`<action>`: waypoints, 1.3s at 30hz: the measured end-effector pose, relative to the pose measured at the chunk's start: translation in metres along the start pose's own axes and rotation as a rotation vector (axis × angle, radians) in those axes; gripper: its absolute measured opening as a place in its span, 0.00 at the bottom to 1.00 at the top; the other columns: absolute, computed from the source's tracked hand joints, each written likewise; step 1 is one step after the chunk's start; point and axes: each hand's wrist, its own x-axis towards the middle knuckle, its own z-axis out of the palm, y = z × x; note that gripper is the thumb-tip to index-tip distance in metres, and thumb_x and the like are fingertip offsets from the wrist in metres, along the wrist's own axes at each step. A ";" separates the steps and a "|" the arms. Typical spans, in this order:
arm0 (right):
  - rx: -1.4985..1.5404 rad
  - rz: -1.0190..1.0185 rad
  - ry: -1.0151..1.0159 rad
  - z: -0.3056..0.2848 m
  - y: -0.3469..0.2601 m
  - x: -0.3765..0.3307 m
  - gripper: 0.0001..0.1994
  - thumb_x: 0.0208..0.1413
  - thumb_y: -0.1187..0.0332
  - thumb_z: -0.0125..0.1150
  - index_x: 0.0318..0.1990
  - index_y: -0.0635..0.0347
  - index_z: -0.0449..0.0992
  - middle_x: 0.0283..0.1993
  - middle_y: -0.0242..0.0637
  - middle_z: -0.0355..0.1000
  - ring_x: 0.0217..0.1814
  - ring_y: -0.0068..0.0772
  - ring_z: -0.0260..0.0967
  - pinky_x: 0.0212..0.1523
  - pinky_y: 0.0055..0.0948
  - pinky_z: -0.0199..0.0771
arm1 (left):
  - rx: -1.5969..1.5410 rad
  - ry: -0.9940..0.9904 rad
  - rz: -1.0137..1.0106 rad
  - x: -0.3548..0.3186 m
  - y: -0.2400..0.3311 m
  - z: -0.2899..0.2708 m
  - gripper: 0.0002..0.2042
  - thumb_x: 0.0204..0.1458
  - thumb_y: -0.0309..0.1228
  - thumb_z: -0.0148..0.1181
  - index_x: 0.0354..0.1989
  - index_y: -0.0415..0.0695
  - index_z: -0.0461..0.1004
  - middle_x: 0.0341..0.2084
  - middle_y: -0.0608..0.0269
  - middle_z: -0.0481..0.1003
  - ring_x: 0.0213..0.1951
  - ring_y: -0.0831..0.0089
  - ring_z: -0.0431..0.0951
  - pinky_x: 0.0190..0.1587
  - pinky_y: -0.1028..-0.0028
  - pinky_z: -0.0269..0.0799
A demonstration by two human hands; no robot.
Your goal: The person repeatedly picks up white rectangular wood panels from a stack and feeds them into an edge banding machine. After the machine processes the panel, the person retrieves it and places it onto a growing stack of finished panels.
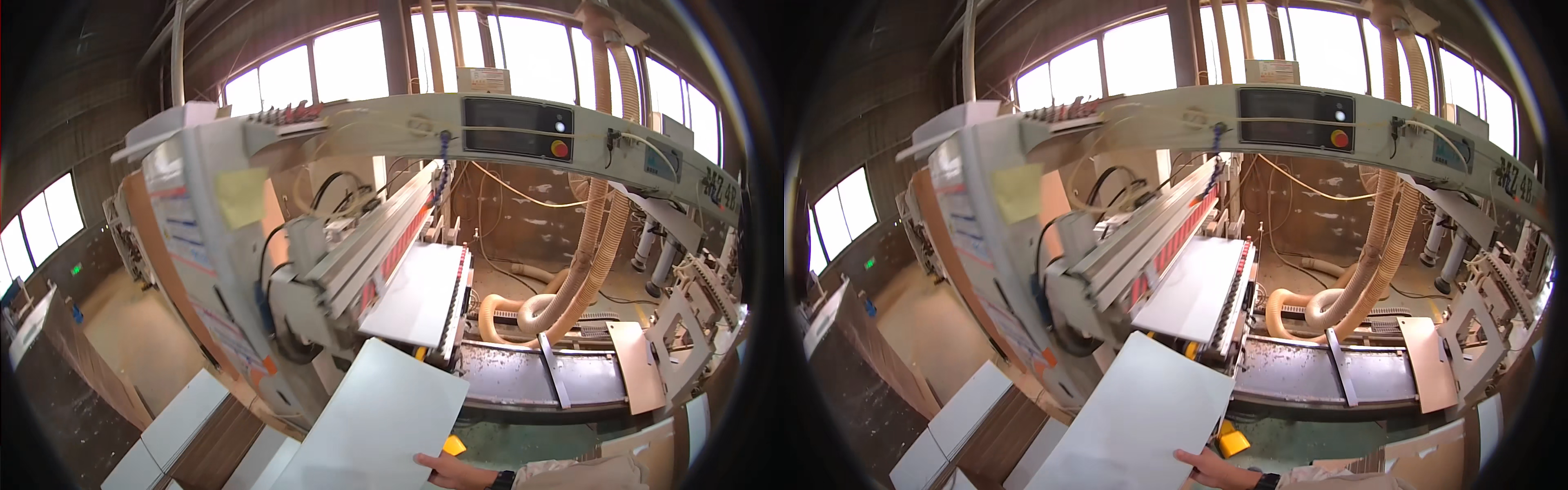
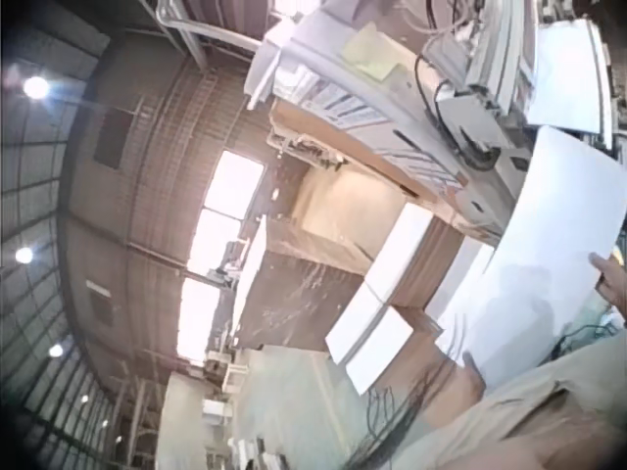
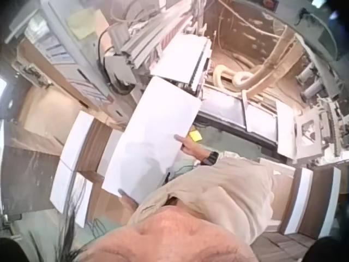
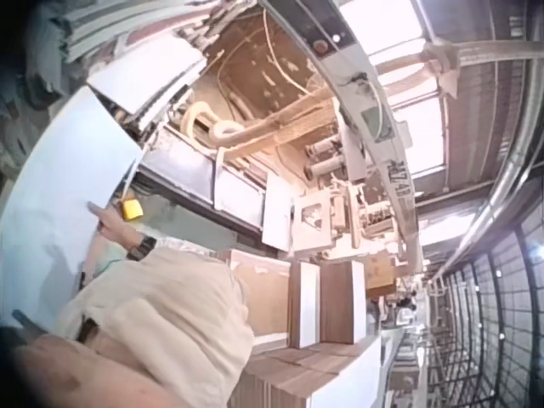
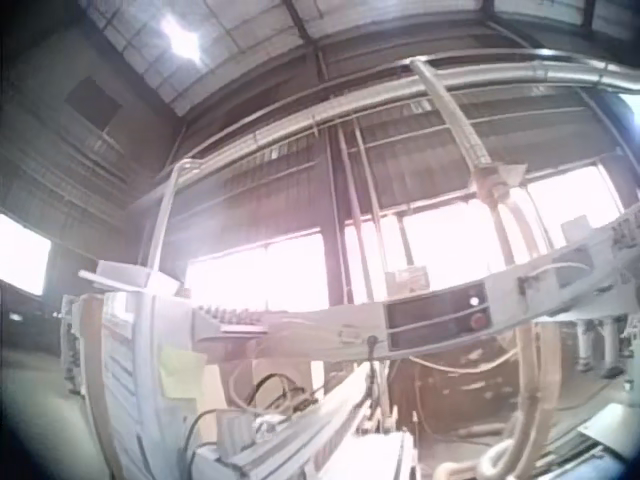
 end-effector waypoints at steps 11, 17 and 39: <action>0.019 -0.406 0.089 -0.133 -0.280 0.118 0.24 0.55 0.51 0.49 0.50 0.63 0.63 0.47 0.38 0.67 0.48 0.33 0.66 0.47 0.32 0.70 | 0.180 -0.074 0.277 0.092 0.146 0.247 0.20 0.46 0.31 0.57 0.46 0.34 0.65 0.39 0.52 0.70 0.42 0.64 0.68 0.45 0.66 0.63; 0.178 -0.573 0.155 -0.162 -0.344 0.202 0.23 0.56 0.52 0.48 0.50 0.63 0.63 0.46 0.40 0.66 0.47 0.34 0.65 0.47 0.35 0.67 | 0.329 -0.109 0.455 0.146 0.183 0.311 0.18 0.46 0.30 0.57 0.45 0.34 0.66 0.37 0.52 0.71 0.40 0.64 0.69 0.43 0.66 0.64; -0.529 -0.960 0.715 -0.149 -0.428 0.361 0.37 0.55 0.51 0.47 0.61 0.72 0.43 0.65 0.61 0.36 0.68 0.53 0.32 0.65 0.38 0.33 | -0.020 -0.258 -0.027 0.283 0.229 0.366 0.18 0.52 0.31 0.51 0.49 0.34 0.61 0.40 0.54 0.69 0.44 0.62 0.69 0.42 0.61 0.68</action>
